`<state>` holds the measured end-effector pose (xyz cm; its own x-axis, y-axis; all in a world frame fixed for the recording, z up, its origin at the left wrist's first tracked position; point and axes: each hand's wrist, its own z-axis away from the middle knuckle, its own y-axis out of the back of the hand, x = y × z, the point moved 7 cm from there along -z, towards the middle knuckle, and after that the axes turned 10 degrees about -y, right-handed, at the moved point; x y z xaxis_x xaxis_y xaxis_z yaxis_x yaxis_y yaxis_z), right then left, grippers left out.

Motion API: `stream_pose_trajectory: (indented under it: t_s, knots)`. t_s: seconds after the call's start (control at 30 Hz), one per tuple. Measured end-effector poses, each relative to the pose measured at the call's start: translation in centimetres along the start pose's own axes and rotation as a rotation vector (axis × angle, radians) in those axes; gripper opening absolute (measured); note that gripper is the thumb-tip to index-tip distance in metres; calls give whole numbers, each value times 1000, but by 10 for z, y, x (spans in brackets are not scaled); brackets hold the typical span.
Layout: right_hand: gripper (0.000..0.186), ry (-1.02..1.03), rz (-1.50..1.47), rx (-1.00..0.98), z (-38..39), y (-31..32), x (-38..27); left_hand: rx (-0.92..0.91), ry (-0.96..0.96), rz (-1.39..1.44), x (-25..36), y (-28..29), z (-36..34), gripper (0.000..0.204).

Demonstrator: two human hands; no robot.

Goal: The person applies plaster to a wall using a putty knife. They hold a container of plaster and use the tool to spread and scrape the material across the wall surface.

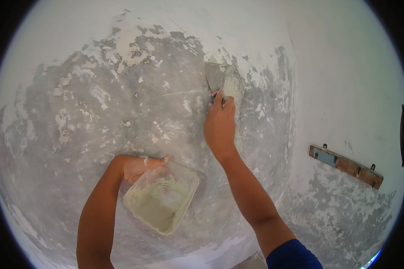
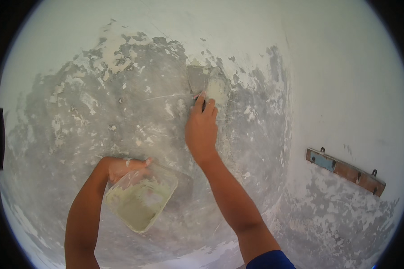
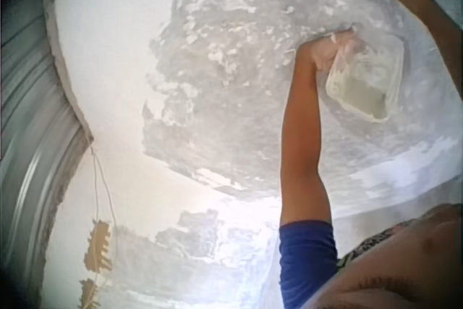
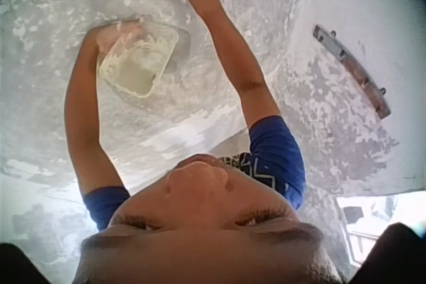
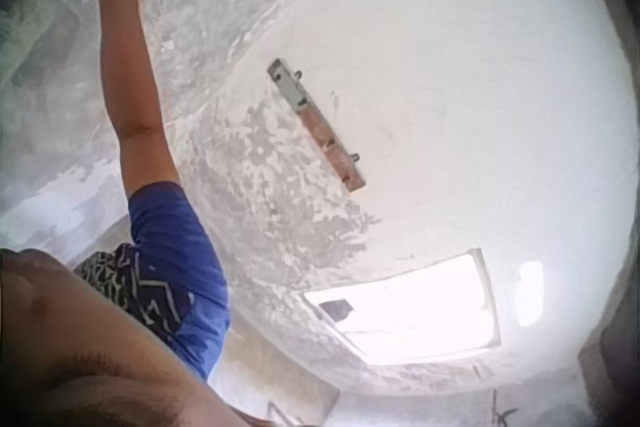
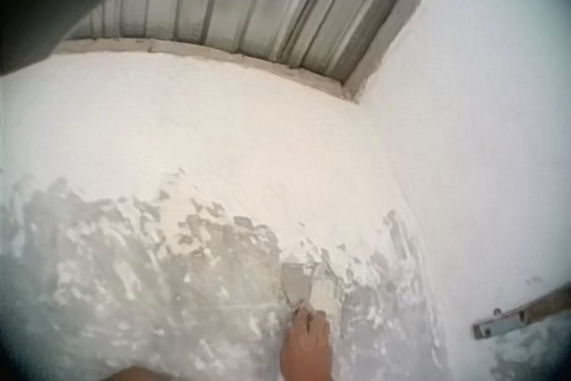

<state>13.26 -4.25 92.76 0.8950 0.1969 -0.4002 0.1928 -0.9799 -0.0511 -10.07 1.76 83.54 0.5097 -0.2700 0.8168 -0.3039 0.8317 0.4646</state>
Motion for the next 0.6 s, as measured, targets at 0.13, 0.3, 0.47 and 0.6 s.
stream_pose_trajectory:
  t_s: [0.13, 0.3, 0.47, 0.6]
  knots:
    - [55, -94, 85, -75, 38, -8, 7, -48, 8, 18, -5, -1, -3, 93]
    - [55, -40, -56, -151, 94, 3, 12, -20, 29, 11, -7, 3, -3, 92]
    - [44, 121, -153, -37, 64, 37, 14, -37, -1, 30, -5, 2, -1, 90]
    - [35, -329, -637, -264, -8, 49, 26, -49, -1, 65, -9, 4, -4, 87]
